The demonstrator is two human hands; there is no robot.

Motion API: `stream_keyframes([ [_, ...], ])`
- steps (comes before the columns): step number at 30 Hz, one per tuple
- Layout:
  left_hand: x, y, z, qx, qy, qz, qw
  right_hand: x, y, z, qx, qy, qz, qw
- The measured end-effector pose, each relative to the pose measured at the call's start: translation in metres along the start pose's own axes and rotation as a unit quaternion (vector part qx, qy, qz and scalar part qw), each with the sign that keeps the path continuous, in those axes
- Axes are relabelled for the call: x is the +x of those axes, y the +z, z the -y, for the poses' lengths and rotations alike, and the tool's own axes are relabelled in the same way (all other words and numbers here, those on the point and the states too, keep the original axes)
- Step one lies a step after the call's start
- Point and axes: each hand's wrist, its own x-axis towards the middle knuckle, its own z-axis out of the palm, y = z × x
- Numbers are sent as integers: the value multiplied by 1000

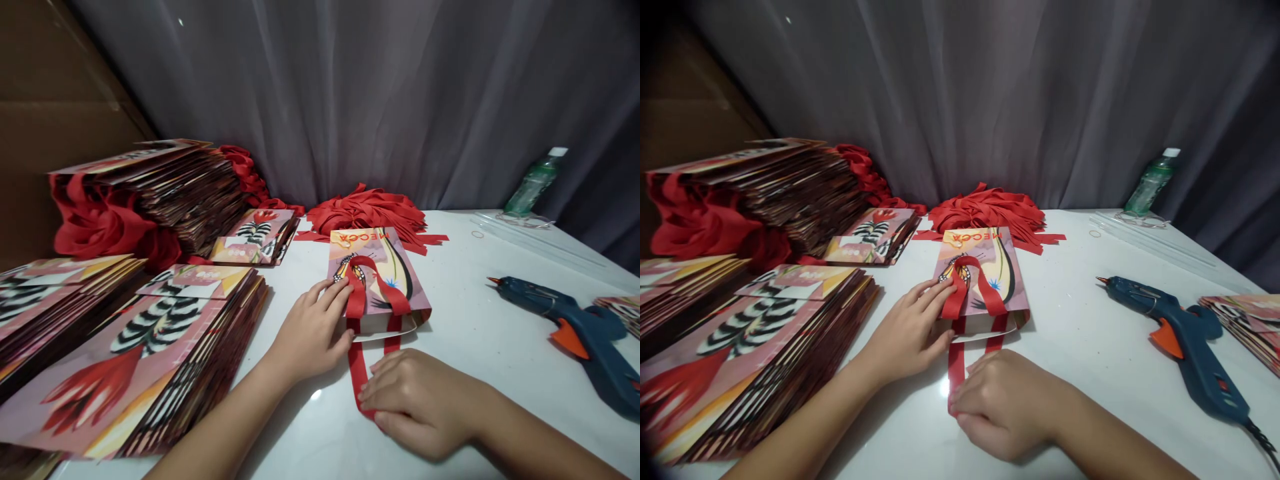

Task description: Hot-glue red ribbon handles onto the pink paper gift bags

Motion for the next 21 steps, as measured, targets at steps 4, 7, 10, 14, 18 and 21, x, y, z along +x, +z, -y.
stream_keyframes([
  [4,0,0,-1,-9,-2,-5,1000,4,5,-4,11,75,-24,997],
  [7,0,0,-1,-13,-5,-7,1000,7,13,-5,-16,128,-10,992],
  [10,1,0,-2,-21,-7,-10,1000,9,16,-5,-12,138,-3,990],
  [14,1,1,-2,-26,-8,-9,1000,10,10,-6,18,121,-18,992],
  [18,1,0,-2,-21,-7,-2,1000,12,6,-6,33,104,-16,994],
  [21,1,0,-1,-22,-8,0,1000,12,8,-6,29,111,-19,993],
])
